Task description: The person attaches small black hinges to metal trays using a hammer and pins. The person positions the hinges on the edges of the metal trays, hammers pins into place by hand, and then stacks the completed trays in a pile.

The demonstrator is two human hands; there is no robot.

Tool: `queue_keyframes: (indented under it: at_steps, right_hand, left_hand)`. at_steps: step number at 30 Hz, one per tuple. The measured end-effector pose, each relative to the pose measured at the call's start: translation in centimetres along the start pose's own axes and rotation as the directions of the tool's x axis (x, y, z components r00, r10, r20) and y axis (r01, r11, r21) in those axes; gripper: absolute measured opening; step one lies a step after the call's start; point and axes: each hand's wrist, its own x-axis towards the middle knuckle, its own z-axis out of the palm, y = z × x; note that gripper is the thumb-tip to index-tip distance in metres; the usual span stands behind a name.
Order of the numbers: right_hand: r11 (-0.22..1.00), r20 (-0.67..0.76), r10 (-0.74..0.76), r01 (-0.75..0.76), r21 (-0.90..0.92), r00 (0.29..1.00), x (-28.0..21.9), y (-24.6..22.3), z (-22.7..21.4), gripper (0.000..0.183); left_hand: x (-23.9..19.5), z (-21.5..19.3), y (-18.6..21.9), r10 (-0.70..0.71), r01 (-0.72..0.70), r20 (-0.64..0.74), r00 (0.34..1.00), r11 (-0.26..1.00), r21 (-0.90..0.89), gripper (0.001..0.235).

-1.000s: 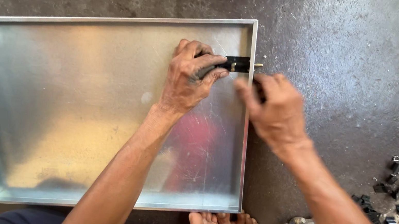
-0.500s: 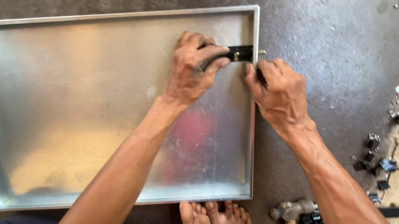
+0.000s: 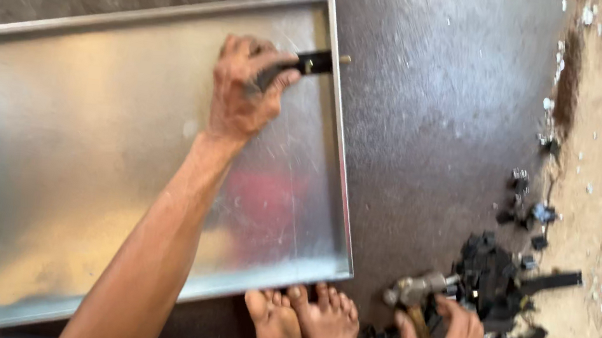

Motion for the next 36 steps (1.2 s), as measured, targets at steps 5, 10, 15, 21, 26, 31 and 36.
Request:
queue_keyframes:
  at_steps: [5,10,15,21,26,31,36]
  right_hand:
    - [0.964,0.184,0.179,-0.135,-0.231,0.966,-3.6,6.2,4.1,0.066]
    - [0.829,0.182,0.121,-0.200,0.522,0.976,-0.6,2.5,-1.7,0.051]
    - [0.866,0.110,-0.145,0.072,0.495,0.983,7.7,-1.5,-1.6,0.037]
    - [0.767,-0.040,-0.312,0.277,0.579,0.949,16.0,-8.4,0.2,0.049]
    - [0.891,0.142,-0.240,0.160,0.424,0.960,18.9,-12.2,-1.1,0.046]
    - [0.769,-0.119,-0.365,0.372,0.520,0.923,20.1,-13.3,-1.9,0.057]
    - [0.854,0.026,-0.298,0.254,0.453,0.954,19.4,-13.5,-3.0,0.059]
  left_hand:
    - [0.5,0.8,-0.6,-0.037,0.037,0.018,0.999,0.999,0.020,0.024]
    - [1.3,0.2,-0.7,0.029,-0.028,-0.040,0.999,0.999,0.031,0.022]
    - [0.2,1.8,-0.6,-0.066,0.065,0.006,0.998,0.996,0.065,0.016]
    - [1.2,2.3,-0.1,-0.151,0.151,-0.005,0.988,0.980,0.131,0.016]
    - [1.0,2.1,0.3,-0.151,0.146,0.022,0.988,0.975,0.170,0.013]
    - [1.6,1.8,0.3,-0.200,0.194,0.030,0.979,0.971,0.136,0.015]
    - [1.2,2.0,0.9,-0.142,0.142,-0.007,0.990,0.982,0.126,0.014]
